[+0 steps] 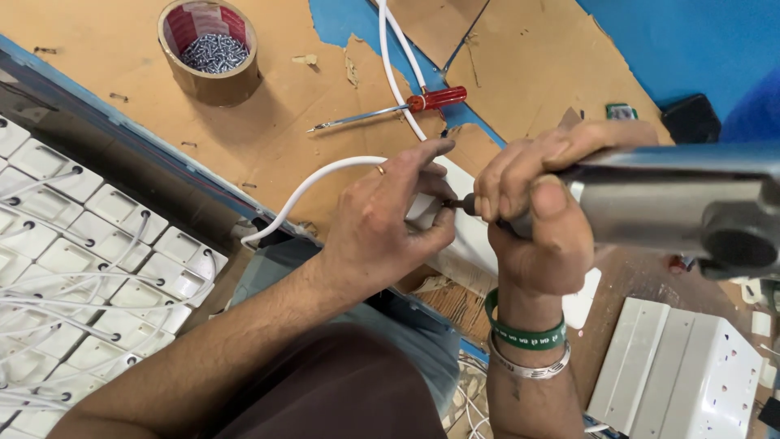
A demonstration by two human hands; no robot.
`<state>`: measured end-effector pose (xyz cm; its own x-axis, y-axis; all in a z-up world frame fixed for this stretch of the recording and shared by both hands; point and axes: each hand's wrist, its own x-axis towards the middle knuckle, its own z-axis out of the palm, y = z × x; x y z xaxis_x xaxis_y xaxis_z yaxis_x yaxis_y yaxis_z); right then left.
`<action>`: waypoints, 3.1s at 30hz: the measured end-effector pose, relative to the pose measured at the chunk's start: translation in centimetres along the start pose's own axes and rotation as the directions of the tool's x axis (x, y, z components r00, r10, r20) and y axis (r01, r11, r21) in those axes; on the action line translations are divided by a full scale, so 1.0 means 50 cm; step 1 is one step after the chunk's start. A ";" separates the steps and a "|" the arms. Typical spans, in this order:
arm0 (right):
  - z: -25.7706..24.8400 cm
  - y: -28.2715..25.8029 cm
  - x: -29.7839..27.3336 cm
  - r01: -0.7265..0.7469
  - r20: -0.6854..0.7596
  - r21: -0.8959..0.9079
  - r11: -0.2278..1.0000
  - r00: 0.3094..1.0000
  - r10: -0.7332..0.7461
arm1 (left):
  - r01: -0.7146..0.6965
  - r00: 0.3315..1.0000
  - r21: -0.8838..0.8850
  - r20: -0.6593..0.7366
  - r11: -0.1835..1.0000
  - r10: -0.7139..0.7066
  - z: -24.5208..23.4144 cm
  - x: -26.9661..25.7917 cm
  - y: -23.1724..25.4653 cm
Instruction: Assembling metal electrical boxes using an air-powered screwdriver and manual tools.
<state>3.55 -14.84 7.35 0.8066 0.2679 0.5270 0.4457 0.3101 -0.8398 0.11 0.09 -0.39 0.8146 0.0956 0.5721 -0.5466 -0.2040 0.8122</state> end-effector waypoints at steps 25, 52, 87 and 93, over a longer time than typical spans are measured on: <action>0.017 0.012 0.026 -0.083 0.065 -0.039 0.996 0.994 0.085 | 0.023 1.000 -0.041 -0.004 0.999 -0.024 -0.005 -0.003 -0.003; 0.018 0.014 0.020 -0.003 -0.068 -0.051 0.999 0.998 0.000 | 0.024 0.997 -0.030 0.069 0.999 -0.022 -0.010 -0.011 -0.005; -0.339 -0.068 -0.407 -0.643 -0.589 -0.748 0.162 0.757 0.282 | 0.096 0.717 0.267 0.650 0.959 -0.252 -0.106 0.037 -0.036; -0.385 0.073 -0.365 -0.566 -0.390 -0.506 0.651 0.823 0.413 | 0.075 0.757 0.227 0.621 0.971 -0.204 -0.090 0.024 -0.077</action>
<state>-2.06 -36.15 -7.86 0.9993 -0.0068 0.0366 0.0305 -0.4115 -0.9109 2.31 5.39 -2.32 0.8484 -0.4915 0.1965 -0.4255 -0.4124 0.8055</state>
